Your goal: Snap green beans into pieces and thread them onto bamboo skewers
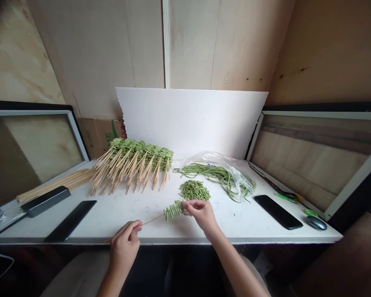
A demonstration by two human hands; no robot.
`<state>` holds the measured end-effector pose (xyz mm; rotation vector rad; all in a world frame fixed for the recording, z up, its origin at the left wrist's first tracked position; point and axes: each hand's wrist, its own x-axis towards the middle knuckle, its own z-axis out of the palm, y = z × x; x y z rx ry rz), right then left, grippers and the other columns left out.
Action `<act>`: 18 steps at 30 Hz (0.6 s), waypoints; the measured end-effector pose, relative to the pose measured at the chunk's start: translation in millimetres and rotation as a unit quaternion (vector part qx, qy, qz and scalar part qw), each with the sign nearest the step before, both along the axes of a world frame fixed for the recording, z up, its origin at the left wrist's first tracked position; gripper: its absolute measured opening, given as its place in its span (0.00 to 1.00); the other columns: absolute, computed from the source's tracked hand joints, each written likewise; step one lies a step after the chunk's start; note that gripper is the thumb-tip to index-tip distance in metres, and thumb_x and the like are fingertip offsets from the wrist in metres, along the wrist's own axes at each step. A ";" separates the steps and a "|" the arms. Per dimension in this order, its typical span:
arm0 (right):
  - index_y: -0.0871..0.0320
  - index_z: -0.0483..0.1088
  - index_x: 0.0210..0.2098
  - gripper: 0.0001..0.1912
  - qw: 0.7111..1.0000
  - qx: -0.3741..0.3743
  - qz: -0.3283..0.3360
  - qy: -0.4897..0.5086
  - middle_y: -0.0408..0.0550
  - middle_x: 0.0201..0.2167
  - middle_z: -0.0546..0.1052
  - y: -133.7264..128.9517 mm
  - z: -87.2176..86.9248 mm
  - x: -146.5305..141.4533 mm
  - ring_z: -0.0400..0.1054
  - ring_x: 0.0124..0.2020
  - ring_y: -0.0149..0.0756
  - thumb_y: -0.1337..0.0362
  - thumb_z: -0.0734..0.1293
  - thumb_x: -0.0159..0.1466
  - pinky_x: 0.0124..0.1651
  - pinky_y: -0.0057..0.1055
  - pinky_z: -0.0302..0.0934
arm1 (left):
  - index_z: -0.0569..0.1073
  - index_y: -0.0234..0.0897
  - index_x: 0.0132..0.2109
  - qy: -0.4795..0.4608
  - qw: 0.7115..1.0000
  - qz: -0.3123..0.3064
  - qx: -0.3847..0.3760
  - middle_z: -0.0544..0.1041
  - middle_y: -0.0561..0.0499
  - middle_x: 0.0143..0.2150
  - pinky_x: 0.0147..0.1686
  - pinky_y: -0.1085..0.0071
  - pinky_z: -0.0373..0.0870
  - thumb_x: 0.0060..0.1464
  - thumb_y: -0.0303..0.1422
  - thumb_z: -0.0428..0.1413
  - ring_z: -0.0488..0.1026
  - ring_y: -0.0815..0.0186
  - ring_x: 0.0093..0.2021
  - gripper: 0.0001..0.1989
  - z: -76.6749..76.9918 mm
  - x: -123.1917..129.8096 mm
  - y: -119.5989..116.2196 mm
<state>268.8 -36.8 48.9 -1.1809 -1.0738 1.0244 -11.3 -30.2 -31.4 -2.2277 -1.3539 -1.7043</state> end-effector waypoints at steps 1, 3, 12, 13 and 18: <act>0.56 0.84 0.30 0.20 1.000 0.001 0.002 0.002 0.50 0.29 0.83 0.3 -1.2 0.0 0.77 0.31 0.43 0.46 0.81 0.49 0.42 0.43 0.75 | 0.77 0.40 0.39 0.000 1.000 -0.001 -0.002 0.83 0.52 0.33 0.36 0.71 0.75 0.58 0.17 0.46 0.83 0.63 0.34 0.18 -0.5 0.2 0.4; 0.56 0.84 0.30 0.19 1.000 0.002 0.008 0.011 0.50 0.29 0.82 1.0 -3.4 0.3 0.77 0.34 0.43 0.46 0.80 0.50 0.43 0.44 0.75 | 0.77 0.40 0.39 0.001 1.000 -0.002 -0.004 0.83 0.51 0.33 0.36 0.71 0.75 0.59 0.17 0.46 0.82 0.63 0.34 0.18 -0.8 1.0 1.1; 0.56 0.82 0.39 0.22 0.997 -0.025 0.044 0.066 0.51 0.38 0.82 4.5 -9.6 0.7 0.77 0.41 0.45 0.51 0.82 0.50 0.42 0.40 0.75 | 0.77 0.40 0.39 -0.038 0.999 0.032 -0.013 0.83 0.50 0.33 0.36 0.70 0.75 0.63 0.24 0.50 0.82 0.62 0.33 0.12 -1.8 8.5 3.1; 0.57 0.82 0.39 0.22 0.996 -0.029 0.047 0.063 0.50 0.36 0.82 4.0 -9.4 -0.2 0.77 0.41 0.45 0.52 0.82 0.49 0.41 0.40 0.75 | 0.77 0.40 0.39 -0.042 0.998 0.035 -0.015 0.83 0.51 0.33 0.36 0.70 0.75 0.63 0.24 0.50 0.82 0.62 0.33 0.11 -2.1 8.3 3.2; 0.57 0.81 0.35 0.18 0.994 -0.029 0.095 0.033 0.52 0.37 0.83 0.2 -4.4 -2.1 0.77 0.44 0.45 0.49 0.79 0.55 0.44 0.38 0.72 | 0.78 0.40 0.38 -0.048 0.998 0.042 -0.026 0.83 0.50 0.33 0.35 0.71 0.75 0.64 0.27 0.51 0.82 0.62 0.33 0.11 -0.8 5.2 2.7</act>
